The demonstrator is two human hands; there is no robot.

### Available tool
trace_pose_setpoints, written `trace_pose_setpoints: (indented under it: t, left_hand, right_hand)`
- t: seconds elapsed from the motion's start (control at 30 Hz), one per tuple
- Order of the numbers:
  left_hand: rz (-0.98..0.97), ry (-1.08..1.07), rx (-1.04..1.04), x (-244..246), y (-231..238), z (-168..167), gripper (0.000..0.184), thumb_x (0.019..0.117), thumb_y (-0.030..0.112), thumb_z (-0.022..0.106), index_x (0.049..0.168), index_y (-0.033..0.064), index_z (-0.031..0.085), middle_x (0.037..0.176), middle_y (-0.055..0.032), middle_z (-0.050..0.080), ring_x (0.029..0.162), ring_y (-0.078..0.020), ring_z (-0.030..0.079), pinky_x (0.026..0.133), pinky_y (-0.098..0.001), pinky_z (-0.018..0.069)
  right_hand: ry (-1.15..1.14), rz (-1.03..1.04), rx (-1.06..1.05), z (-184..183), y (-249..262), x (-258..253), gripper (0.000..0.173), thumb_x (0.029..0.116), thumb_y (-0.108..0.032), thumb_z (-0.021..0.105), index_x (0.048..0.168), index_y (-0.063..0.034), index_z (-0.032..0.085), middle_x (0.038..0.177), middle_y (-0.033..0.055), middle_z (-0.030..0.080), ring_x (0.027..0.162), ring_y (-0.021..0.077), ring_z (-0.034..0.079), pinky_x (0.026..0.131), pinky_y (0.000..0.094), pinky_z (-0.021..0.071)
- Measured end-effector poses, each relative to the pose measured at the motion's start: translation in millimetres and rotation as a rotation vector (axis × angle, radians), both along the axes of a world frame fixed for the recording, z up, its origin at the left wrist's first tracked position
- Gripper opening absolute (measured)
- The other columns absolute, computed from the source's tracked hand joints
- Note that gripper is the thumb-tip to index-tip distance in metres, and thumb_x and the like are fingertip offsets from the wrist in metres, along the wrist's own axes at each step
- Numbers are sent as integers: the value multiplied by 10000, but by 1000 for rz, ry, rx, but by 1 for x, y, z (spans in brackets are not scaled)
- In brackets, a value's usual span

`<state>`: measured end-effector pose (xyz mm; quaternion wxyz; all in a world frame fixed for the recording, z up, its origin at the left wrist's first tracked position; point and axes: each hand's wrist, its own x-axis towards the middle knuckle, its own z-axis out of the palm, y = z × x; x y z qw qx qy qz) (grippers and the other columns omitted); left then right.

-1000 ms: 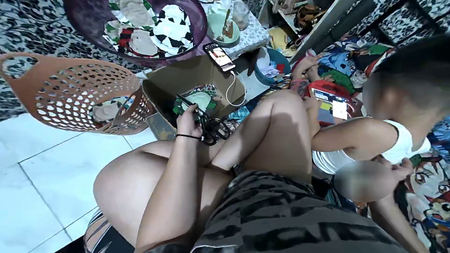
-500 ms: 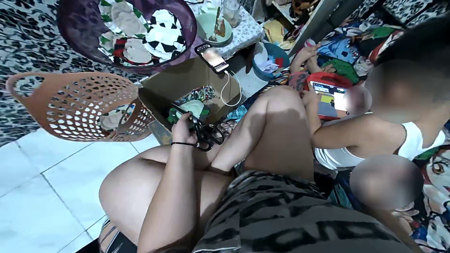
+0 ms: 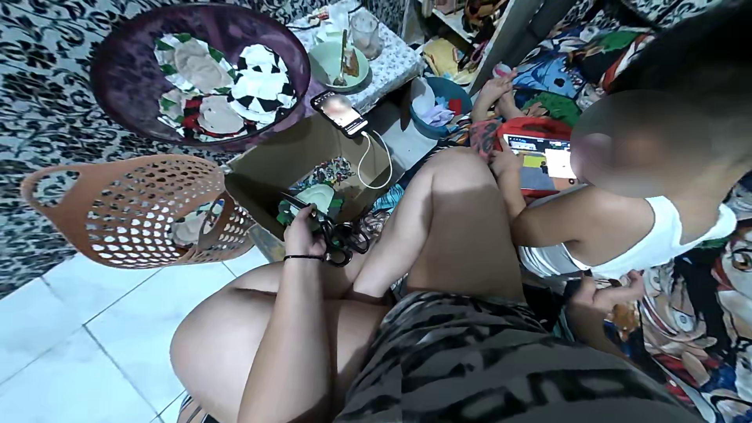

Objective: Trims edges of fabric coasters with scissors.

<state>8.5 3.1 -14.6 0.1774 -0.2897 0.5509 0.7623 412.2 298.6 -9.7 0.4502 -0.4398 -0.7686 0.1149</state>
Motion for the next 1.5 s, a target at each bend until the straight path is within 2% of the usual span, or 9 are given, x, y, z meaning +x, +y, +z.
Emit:
trace_pose_setpoints:
  t: [0.17, 0.37, 0.57, 0.7, 0.83, 0.97, 1.1, 1.27, 1.5]
  left_hand:
    - [17, -1, 8, 0, -2, 4, 287, 978, 167, 613, 1232, 61, 533, 1006, -89, 592, 816, -156, 613, 686, -321, 542]
    - [32, 14, 20, 1, 0, 10, 250, 994, 168, 586, 1213, 58, 536, 987, -92, 594, 806, -159, 615, 681, -323, 544]
    - [28, 19, 24, -1, 2, 9, 287, 998, 157, 584, 1254, 48, 512, 998, -101, 581, 807, -169, 607, 681, -333, 544]
    - [10, 21, 30, -3, 3, 6, 279, 995, 148, 581, 1244, 43, 513, 976, -104, 586, 788, -169, 603, 669, -333, 539]
    - [0, 25, 32, -3, 2, 8, 262, 994, 141, 581, 1229, 41, 522, 968, -103, 590, 785, -163, 607, 671, -323, 546]
    - [15, 60, 44, -1, 1, 13, 155, 996, 128, 563, 1127, 48, 543, 905, -77, 582, 739, -143, 599, 635, -300, 541]
    - [26, 61, 54, 0, -1, 17, 178, 1002, 142, 554, 1152, 47, 542, 939, -92, 593, 771, -156, 611, 664, -319, 550]
    - [19, 55, 59, -2, 2, 15, 203, 1006, 151, 554, 1179, 46, 536, 968, -101, 597, 783, -160, 618, 667, -315, 551]
    - [-28, 72, 22, -1, 4, 12, 157, 1015, 169, 535, 1131, 64, 543, 917, -67, 581, 750, -137, 599, 647, -296, 534]
  right_hand:
    - [232, -79, -224, 39, 24, -14, 716, 978, -57, 512, 1487, 235, 102, 1530, 441, 218, 1454, 394, 338, 1189, 339, 337]
    - [173, -199, -198, 92, 55, -31, 652, 974, -120, 486, 1496, 188, 247, 1517, 375, 335, 1443, 360, 369, 1203, 340, 296]
    - [31, -144, -141, 56, 8, -18, 683, 919, -127, 560, 1415, 250, 282, 1448, 489, 302, 1393, 531, 343, 1180, 441, 321]
    - [61, -182, -173, 31, 0, -18, 710, 939, -171, 578, 1441, 233, 280, 1459, 474, 315, 1402, 522, 348, 1180, 439, 326]
    - [110, -211, -181, 61, 21, -25, 639, 1027, -170, 452, 1476, 230, 233, 1516, 436, 296, 1465, 430, 330, 1227, 364, 252]
    - [167, -250, -256, 95, 58, -32, 617, 1005, -192, 470, 1498, 149, 326, 1542, 339, 358, 1476, 341, 345, 1229, 347, 236]
    - [134, -275, -128, 74, 64, -27, 598, 1000, -197, 463, 1456, 180, 375, 1498, 399, 370, 1445, 454, 348, 1226, 415, 236]
    - [7, -208, -148, 42, 21, -11, 649, 974, -181, 499, 1440, 227, 303, 1459, 476, 316, 1413, 532, 334, 1205, 447, 287]
    - [178, -195, -362, 35, 13, -18, 726, 1023, -211, 443, 1549, 162, 109, 1568, 409, 211, 1495, 438, 258, 1238, 407, 241]
